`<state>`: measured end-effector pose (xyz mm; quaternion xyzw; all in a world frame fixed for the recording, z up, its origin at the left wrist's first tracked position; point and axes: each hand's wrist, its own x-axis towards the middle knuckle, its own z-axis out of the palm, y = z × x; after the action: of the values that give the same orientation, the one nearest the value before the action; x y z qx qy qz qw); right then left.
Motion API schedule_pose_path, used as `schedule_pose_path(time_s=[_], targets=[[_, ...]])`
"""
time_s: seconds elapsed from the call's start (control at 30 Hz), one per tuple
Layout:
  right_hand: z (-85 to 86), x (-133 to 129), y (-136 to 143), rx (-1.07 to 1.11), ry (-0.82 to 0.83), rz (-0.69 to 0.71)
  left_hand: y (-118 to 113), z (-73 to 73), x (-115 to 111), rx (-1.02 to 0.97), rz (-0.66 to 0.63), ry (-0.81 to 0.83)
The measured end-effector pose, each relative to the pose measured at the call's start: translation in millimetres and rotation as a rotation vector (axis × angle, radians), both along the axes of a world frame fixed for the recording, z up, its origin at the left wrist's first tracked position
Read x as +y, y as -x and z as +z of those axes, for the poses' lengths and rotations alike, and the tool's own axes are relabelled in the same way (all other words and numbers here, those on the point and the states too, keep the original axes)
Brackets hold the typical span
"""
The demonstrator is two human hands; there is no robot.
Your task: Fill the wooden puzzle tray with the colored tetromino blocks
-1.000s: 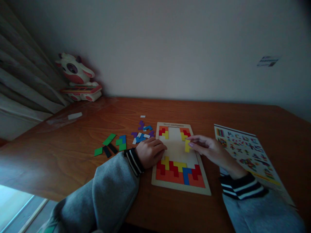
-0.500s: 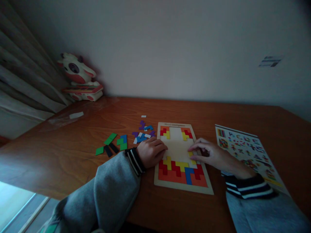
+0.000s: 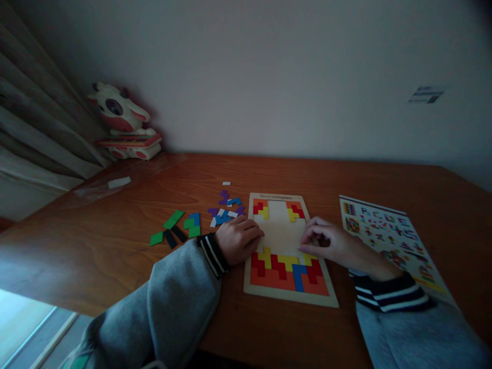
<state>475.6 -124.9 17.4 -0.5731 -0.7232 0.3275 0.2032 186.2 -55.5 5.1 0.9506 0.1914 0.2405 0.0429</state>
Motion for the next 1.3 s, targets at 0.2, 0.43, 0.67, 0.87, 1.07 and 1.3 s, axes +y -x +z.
schedule_pose_path(time_s=[0.2, 0.43, 0.67, 0.87, 1.07, 1.3], targets=[[-10.8, 4.5, -1.4, 0.000, -0.068, 0.011, -0.3, -1.8, 0.5, -0.012, 0.005, 0.000], [-13.4, 5.1, -1.5, -0.003, -0.053, 0.021, -0.3, 0.1, -0.3, 0.003, 0.004, -0.010], [-14.6, 5.4, -1.3, 0.005, -0.049, 0.003, -0.5, -0.9, -1.2, 0.005, 0.018, -0.001], [-17.3, 6.9, 3.5, -0.026, -0.090, -0.087, 0.3, -2.4, -1.7, 0.040, 0.047, 0.017], [-23.2, 8.4, 8.5, -0.059, -0.174, -0.138, 3.6, -1.9, -7.0, 0.014, 0.086, 0.030], [-31.0, 2.6, 0.9, 0.008, -0.194, -0.226, 35.8, 1.6, -24.8, -0.135, 0.215, 0.024]])
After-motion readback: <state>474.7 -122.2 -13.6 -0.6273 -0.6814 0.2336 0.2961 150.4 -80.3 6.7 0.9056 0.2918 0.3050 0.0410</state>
